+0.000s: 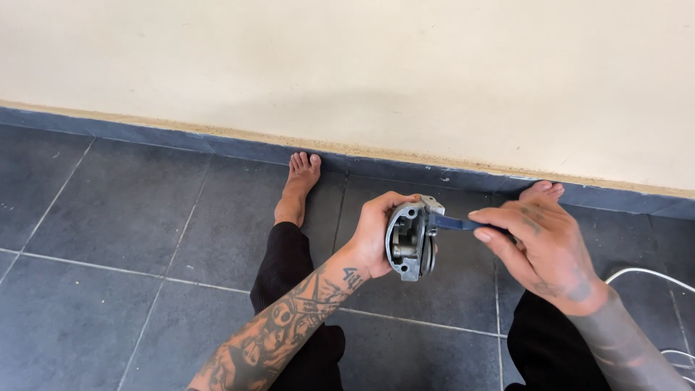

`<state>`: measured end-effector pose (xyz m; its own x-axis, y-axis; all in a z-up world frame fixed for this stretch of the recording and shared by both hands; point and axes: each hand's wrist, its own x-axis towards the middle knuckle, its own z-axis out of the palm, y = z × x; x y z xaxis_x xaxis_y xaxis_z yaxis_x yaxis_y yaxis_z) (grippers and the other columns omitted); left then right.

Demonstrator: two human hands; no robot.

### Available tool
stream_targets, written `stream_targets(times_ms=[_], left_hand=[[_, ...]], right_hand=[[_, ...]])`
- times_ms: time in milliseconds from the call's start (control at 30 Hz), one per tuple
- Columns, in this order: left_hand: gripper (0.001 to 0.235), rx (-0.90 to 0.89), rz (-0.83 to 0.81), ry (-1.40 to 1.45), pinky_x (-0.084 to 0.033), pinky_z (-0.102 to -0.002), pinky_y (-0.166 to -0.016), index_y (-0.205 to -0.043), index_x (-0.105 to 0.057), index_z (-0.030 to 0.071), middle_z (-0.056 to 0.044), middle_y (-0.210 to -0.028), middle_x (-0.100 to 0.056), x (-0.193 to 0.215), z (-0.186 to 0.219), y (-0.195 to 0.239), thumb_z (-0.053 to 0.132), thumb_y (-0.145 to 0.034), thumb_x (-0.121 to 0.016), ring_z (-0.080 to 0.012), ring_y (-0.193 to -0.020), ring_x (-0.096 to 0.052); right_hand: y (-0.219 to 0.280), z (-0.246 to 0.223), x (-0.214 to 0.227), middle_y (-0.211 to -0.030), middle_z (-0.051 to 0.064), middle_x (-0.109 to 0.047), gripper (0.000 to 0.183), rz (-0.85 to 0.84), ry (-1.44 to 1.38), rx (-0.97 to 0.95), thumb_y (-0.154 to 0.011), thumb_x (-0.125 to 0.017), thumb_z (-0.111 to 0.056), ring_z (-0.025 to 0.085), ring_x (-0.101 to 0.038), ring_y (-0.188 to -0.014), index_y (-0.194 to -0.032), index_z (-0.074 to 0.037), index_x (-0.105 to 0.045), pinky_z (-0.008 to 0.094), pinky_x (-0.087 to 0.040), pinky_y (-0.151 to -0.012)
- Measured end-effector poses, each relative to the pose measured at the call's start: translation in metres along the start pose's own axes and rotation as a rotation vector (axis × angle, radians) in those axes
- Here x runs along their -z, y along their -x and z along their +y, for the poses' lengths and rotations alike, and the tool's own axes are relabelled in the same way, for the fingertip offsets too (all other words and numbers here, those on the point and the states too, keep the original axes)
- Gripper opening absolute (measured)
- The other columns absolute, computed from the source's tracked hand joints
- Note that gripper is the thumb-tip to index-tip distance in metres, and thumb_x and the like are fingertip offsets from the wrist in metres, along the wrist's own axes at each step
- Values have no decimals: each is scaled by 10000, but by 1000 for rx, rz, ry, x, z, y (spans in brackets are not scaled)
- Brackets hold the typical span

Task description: The person sits on the floor and cleans a carburetor using a blue brush. They hold the carburetor in their left hand and scrub its exterior and interior surfaces with the brush in their right hand, rotating the object to access different areas.

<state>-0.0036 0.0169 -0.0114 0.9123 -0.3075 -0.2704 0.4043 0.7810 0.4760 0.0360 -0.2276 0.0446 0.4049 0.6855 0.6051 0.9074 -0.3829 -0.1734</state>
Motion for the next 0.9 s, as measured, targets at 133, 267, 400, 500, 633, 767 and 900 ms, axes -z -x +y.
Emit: stream_targets(times_ms=[133, 267, 400, 500, 633, 767, 900], left_hand=[[314, 21, -117, 46, -560, -456, -648, -979, -606, 4, -163, -824, -615, -3, -1, -1, 290, -982, -479, -281, -629, -581], [300, 28, -73, 53, -569, -495, -646, -920, -615, 39, -152, -789, -615, -3, -2, -3, 299, -983, -480, -341, -592, -626], [330, 69, -138, 105, -537, -452, -665, -861, -573, 30, -156, -821, -576, -8, -6, -2, 293, -1005, -435, -259, -610, -517], [305, 9, -84, 99, -544, -483, -658, -856, -576, 20, -158, -837, -589, -4, -4, -8, 277, -962, -451, -291, -625, -531], [316, -191, -145, -308, -457, -349, -634, -876, -609, 28, -98, -811, -596, -14, 3, -3, 283, -928, -432, -196, -672, -554], [177, -291, -79, -640, -392, -333, -572, -708, -479, 118, -12, -681, -428, -29, 9, 12, 207, -862, -473, -143, -551, -433], [156, -452, -213, -805, -326, -314, -634, -761, -506, 124, 19, -718, -421, -21, 13, 13, 201, -880, -442, -101, -620, -349]], right_hand=[[-1, 17, -1, -892, -32, -729, 190, -57, 70, -109, -975, -679, -271, 196, -678, -901, -1130, -166, -712, 421, -398, -1008], [-14, -3, 3, -826, -21, -705, 191, 18, -71, -98, -939, -732, -181, 169, -649, -744, -1112, -107, -697, 388, -457, -878], [-13, 4, 2, -898, -30, -723, 198, -36, -51, -173, -940, -720, -236, 183, -644, -851, -1117, -147, -709, 393, -384, -959], [-25, 5, 10, -796, 98, -728, 139, 19, -52, -97, -975, -698, -122, 271, -709, -761, -1049, -5, -712, 396, -563, -719], [-8, -3, 14, -580, 16, -586, 103, 53, -425, -379, -996, -617, -114, 128, -596, -516, -1038, -41, -675, 236, -409, -727], [-3, 2, 12, -864, 33, -710, 196, -101, -459, -434, -970, -634, -182, 132, -622, -727, -1083, -62, -739, 253, -466, -732], [-5, 3, 20, -706, 25, -712, 198, -67, -354, -503, -979, -640, -222, 148, -647, -299, -1030, -46, -715, 254, -556, -801]])
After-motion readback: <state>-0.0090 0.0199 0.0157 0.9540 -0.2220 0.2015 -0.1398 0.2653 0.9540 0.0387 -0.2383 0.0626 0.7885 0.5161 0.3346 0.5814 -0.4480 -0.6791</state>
